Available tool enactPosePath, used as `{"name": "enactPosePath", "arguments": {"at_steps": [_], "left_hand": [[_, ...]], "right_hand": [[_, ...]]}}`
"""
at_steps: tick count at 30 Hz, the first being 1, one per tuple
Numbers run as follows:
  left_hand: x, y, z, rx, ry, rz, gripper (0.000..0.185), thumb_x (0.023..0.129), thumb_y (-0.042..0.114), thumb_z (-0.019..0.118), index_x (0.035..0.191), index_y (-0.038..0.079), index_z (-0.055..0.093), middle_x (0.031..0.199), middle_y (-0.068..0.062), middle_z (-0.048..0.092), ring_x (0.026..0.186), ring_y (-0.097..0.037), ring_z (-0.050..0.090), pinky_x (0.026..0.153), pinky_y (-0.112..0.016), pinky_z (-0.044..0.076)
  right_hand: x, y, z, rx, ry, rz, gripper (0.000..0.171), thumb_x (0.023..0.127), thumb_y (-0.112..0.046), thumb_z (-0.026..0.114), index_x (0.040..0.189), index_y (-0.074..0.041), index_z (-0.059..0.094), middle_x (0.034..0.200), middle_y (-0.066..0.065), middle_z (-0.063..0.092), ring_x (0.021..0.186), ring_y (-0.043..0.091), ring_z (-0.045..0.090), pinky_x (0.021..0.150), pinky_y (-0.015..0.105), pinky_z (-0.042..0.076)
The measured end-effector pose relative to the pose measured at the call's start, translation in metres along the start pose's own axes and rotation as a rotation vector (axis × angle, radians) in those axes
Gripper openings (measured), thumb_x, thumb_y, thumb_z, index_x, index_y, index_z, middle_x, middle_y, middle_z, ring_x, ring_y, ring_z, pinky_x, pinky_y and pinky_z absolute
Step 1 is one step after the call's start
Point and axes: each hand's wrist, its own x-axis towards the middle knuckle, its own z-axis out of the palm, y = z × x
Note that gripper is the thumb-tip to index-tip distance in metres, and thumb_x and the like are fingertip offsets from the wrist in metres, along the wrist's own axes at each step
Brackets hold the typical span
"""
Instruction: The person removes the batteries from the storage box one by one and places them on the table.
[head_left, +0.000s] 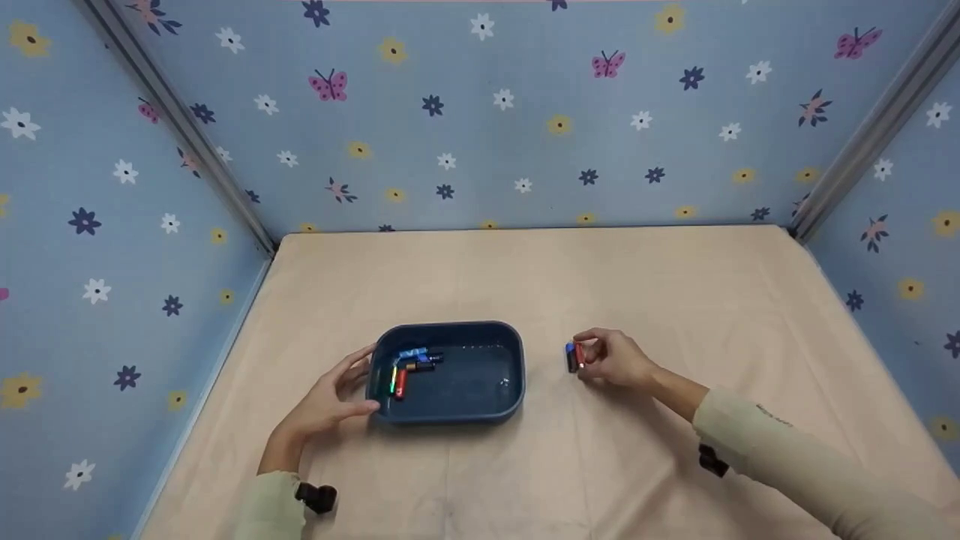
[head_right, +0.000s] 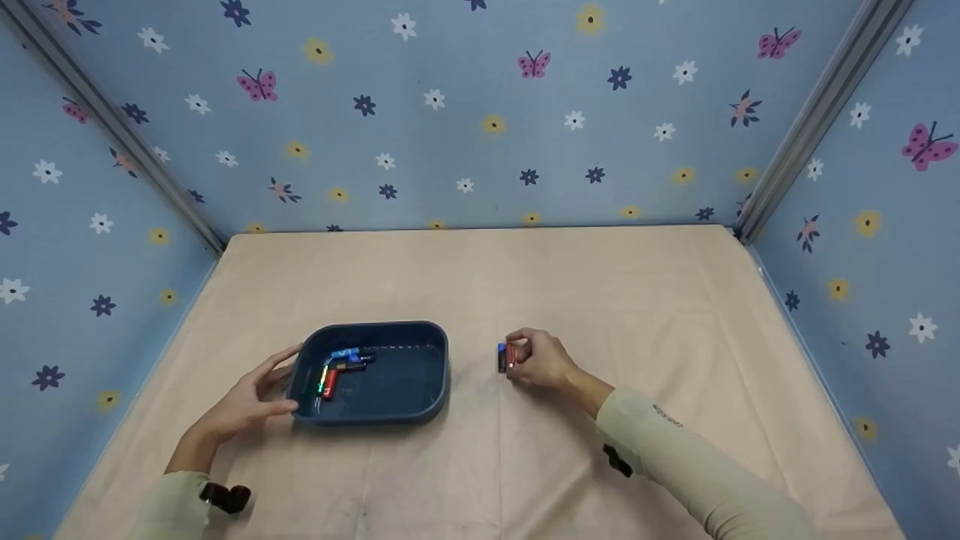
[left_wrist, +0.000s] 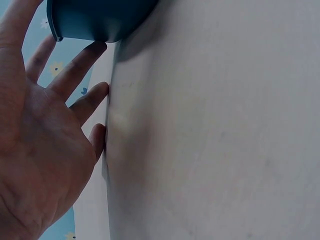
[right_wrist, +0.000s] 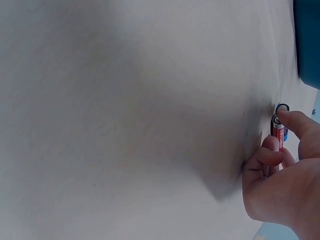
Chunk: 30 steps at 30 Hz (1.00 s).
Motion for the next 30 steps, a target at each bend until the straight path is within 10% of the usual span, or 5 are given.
{"name": "enactPosePath", "arguments": {"at_steps": [30], "left_hand": [[0.0,0.002,-0.001,0.019,0.002,-0.003,0.099,0.097,0.022,0.089,0.179,0.025,0.033,0.182,-0.022,0.039,0.17,-0.051,0.037,0.137,-0.08,0.012]], "right_hand": [[0.006,-0.037,-0.027,-0.107,0.034,-0.066,0.047,0.095,-0.007,0.083,0.139,0.005,0.072,0.095,0.008,0.071,0.078,0.011,0.06,0.067,0.02,0.048]]}}
